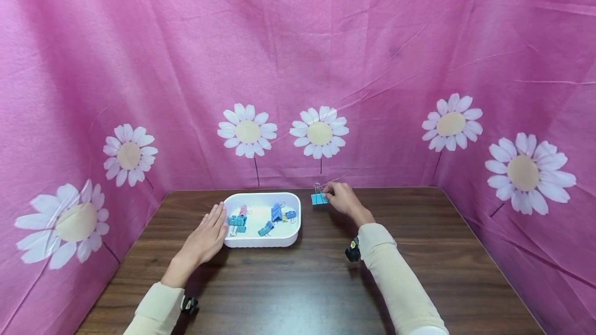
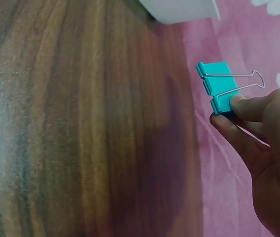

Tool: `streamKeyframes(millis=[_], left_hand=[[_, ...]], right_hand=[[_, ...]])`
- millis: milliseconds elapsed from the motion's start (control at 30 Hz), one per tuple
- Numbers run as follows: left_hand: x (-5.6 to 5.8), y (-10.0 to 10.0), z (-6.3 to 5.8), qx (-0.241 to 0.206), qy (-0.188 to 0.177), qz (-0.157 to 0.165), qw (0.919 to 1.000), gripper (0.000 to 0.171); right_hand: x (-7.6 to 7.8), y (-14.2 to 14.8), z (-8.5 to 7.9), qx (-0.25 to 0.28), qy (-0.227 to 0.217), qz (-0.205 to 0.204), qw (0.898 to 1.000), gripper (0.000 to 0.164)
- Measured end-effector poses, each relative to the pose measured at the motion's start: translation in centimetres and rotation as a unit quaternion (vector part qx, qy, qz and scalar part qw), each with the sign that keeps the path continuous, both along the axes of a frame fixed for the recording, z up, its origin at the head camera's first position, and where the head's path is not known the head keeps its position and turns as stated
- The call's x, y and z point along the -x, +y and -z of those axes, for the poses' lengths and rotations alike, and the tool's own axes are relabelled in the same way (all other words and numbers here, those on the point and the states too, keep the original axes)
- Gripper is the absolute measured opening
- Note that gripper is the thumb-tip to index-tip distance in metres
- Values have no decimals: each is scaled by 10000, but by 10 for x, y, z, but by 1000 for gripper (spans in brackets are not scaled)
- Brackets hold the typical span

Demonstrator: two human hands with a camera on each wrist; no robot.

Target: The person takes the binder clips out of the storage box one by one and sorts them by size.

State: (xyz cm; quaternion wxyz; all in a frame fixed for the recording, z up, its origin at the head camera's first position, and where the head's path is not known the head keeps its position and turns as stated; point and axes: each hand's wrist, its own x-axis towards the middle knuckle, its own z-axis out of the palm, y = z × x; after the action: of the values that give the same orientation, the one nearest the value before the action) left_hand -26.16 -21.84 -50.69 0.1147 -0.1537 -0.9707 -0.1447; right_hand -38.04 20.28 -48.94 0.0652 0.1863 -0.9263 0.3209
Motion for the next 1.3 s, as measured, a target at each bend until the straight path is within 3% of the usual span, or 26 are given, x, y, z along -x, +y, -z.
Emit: streamKeyframes(millis=[200, 400, 1033, 1300], left_hand=[[-4, 3, -7, -53, -213, -58, 9997, 55], [-3, 2, -5, -46, -118, -5, 9999, 56], [-1, 0, 1, -13, -133, -26, 9999, 57], [0, -1, 2, -94, -124, 22, 9999, 57]], right_hand=[[3, 2, 11, -46, -200, 83, 9998, 11], [6, 4, 21, -58, -356, 177, 9992, 11], [-1, 4, 27, -549, -95, 216, 9982, 17], [1, 5, 31, -499, 13, 252, 9984, 16]])
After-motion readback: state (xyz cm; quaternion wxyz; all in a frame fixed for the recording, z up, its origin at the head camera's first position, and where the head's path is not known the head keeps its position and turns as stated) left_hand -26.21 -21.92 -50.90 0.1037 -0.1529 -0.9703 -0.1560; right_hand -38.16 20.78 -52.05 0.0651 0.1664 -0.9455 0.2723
